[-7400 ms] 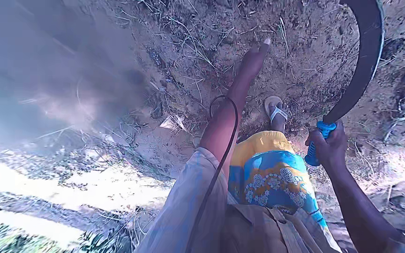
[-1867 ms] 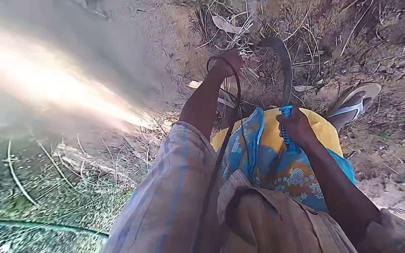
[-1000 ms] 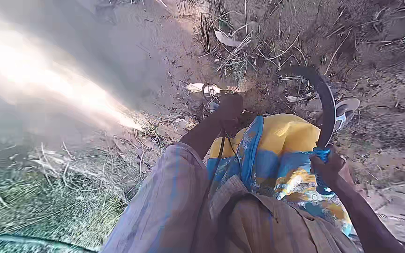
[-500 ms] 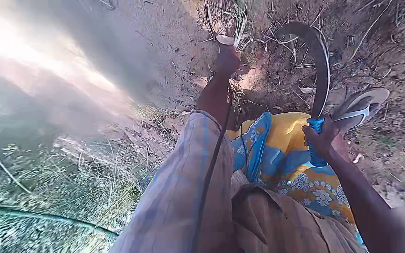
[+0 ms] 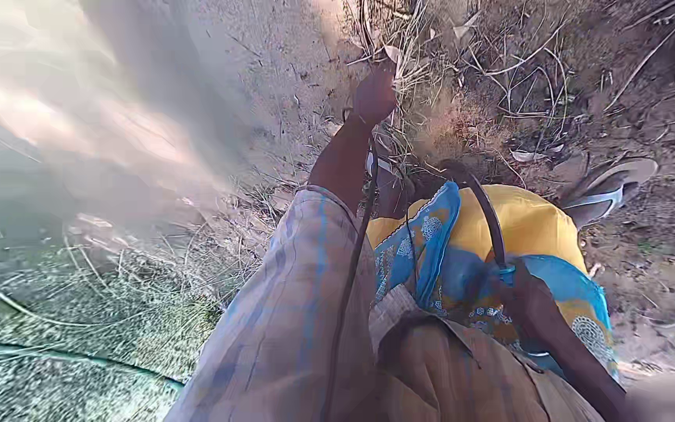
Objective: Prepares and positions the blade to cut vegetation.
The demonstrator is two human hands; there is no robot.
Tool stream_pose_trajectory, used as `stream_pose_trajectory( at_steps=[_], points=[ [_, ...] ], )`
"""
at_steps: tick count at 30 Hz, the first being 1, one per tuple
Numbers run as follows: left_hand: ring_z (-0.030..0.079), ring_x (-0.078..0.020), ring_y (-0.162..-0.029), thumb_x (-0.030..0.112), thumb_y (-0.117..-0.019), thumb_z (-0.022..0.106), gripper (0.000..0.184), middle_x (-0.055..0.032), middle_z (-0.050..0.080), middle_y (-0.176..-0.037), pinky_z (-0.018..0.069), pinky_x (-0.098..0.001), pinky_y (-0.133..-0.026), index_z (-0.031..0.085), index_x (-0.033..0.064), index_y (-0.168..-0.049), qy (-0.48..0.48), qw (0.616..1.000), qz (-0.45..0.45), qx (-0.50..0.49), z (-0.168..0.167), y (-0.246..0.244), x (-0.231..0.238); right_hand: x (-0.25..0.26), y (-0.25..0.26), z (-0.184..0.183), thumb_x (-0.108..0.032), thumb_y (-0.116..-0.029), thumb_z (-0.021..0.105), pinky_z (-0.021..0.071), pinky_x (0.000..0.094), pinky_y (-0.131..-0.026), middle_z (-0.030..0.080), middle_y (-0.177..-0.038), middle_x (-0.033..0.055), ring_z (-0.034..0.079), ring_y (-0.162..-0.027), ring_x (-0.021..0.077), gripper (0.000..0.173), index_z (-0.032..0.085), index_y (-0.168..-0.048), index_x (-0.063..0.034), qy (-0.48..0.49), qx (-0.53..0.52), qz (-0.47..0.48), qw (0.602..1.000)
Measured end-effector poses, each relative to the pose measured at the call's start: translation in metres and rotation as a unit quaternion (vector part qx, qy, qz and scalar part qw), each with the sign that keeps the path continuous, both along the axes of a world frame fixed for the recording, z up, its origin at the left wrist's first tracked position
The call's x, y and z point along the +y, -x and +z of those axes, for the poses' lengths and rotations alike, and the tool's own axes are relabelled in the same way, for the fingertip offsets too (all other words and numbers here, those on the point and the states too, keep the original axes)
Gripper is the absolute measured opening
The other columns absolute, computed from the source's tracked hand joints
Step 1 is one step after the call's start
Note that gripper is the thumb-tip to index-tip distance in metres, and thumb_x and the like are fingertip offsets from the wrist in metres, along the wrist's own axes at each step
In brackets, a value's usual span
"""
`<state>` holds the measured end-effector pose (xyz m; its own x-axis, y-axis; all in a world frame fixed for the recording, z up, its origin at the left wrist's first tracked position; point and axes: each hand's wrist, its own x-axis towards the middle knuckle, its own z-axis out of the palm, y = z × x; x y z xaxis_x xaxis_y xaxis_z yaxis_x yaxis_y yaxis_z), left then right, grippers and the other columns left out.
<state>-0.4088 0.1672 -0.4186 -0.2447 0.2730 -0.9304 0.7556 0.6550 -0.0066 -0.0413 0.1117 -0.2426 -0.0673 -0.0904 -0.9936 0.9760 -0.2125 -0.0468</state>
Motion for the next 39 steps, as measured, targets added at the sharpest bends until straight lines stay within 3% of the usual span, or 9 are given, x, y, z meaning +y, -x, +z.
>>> stream_pose_trajectory(
  at_steps=[3, 7, 12, 16, 21, 26, 28, 34, 39],
  points=[
    [0.052, -0.0466, -0.136, 0.008, -0.104, 0.047, 0.041, -0.0314, 0.056, -0.141, 0.0406, -0.065, -0.11, 0.051, -0.0073, -0.142, 0.004, 0.998, 0.063, 0.002, -0.01, -0.002, -0.017, -0.017, -0.019, 0.024, -0.016, -0.1004, 0.063, 0.0513, 0.0617, -0.078, 0.068, -0.094, 0.0311, 0.068, -0.087, 0.0466, 0.045, 0.052, -0.134, 0.0118, -0.058, 0.002, -0.029, 0.998],
    [0.052, -0.0436, -0.136, 0.009, -0.1062, 0.043, 0.038, -0.0327, 0.055, -0.141, 0.0396, -0.0588, -0.113, 0.054, -0.0132, -0.135, 0.004, 0.99, 0.138, 0.013, -0.015, 0.002, -0.02, 0.044, 0.043, -0.047, -0.022, -0.105, 0.055, 0.0536, 0.0339, -0.058, 0.06, -0.076, 0.0078, 0.061, -0.058, 0.0148, 0.036, 0.049, -0.129, 0.003, -0.122, 0.113, -0.125, 0.978],
    [0.05, -0.0433, -0.138, 0.013, -0.1099, 0.04, 0.039, -0.0348, 0.053, -0.142, 0.0368, -0.0562, -0.116, 0.054, -0.0168, -0.132, 0.027, 0.993, 0.116, -0.012, -0.017, 0.001, -0.026, 0.029, 0.088, -0.107, -0.025, -0.1055, 0.055, 0.0536, 0.0597, -0.068, 0.063, -0.098, 0.0292, 0.066, -0.078, 0.0428, 0.047, 0.042, -0.14, 0.005, -0.082, 0.09, -0.08, 0.989],
    [0.051, -0.0439, -0.137, 0.014, -0.1075, 0.048, 0.04, -0.033, 0.055, -0.141, 0.0376, -0.0569, -0.116, 0.054, -0.0125, -0.137, 0.04, 0.995, 0.074, -0.049, -0.019, -0.026, -0.043, 0.016, 0.062, -0.056, -0.023, -0.1067, 0.054, 0.0548, 0.0467, -0.074, 0.063, -0.09, 0.0178, 0.067, -0.077, 0.0278, 0.037, 0.049, -0.132, 0.0036, -0.049, 0.027, -0.032, 0.998],
    [0.057, -0.0446, -0.129, 0.014, -0.1068, 0.048, 0.036, -0.0319, 0.059, -0.135, 0.0436, -0.0613, -0.108, 0.058, -0.0103, -0.131, 0.029, 0.986, 0.161, -0.012, -0.009, -0.021, -0.052, 0.016, 0.036, -0.015, -0.02, -0.1034, 0.058, 0.0502, 0.0585, -0.082, 0.067, -0.099, 0.0275, 0.067, -0.094, 0.0426, 0.045, 0.05, -0.137, 0.0084, -0.08, 0.027, 0.03, 0.996],
    [0.053, -0.0425, -0.135, 0.014, -0.1098, 0.042, 0.039, -0.0315, 0.056, -0.14, 0.039, -0.0567, -0.113, 0.054, -0.0099, -0.138, 0.0, 0.982, 0.191, -0.011, -0.016, -0.009, -0.049, 0.041, 0.088, -0.075, -0.021, -0.1055, 0.056, 0.0541, 0.0549, -0.07, 0.063, -0.09, 0.0234, 0.067, -0.076, 0.0372, 0.043, 0.044, -0.138, 0.0044, -0.121, 0.097, -0.005, 0.988],
    [0.056, -0.0411, -0.13, 0.014, -0.1096, 0.042, 0.038, -0.0316, 0.058, -0.137, 0.0412, -0.055, -0.111, 0.055, -0.0109, -0.135, -0.001, 0.978, 0.209, -0.015, -0.019, -0.008, -0.057, 0.037, 0.096, -0.094, -0.023, -0.1054, 0.056, 0.0515, 0.064, -0.075, 0.064, -0.1, 0.032, 0.067, -0.091, 0.0486, 0.047, 0.043, -0.14, 0.0058, -0.1, 0.081, 0.03, 0.991],
    [0.057, -0.0471, -0.128, 0.008, -0.1077, 0.045, 0.034, -0.0354, 0.059, -0.132, 0.0418, -0.0603, -0.109, 0.056, -0.0138, -0.132, 0.023, 0.991, 0.122, -0.048, 0.003, -0.004, -0.071, -0.021, -0.037, 0.013, -0.022, -0.103, 0.061, 0.0483, 0.0673, -0.091, 0.066, -0.112, 0.0362, 0.065, -0.108, 0.054, 0.052, 0.048, -0.143, 0.0084, 0.03, -0.037, 0.091, 0.995],
    [0.044, -0.0514, -0.14, 0.018, -0.1048, 0.055, 0.039, -0.0323, 0.052, -0.145, 0.0348, -0.0702, -0.112, 0.059, -0.0083, -0.134, 0.233, 0.972, -0.023, 0.017, 0.036, -0.027, -0.121, -0.003, -0.069, 0.034, -0.013, -0.0962, 0.066, 0.0495, 0.0699, -0.076, 0.067, -0.093, 0.0363, 0.067, -0.086, 0.0549, 0.046, 0.055, -0.132, 0.0125, -0.126, -0.03, -0.013, 0.992]
  ],
)
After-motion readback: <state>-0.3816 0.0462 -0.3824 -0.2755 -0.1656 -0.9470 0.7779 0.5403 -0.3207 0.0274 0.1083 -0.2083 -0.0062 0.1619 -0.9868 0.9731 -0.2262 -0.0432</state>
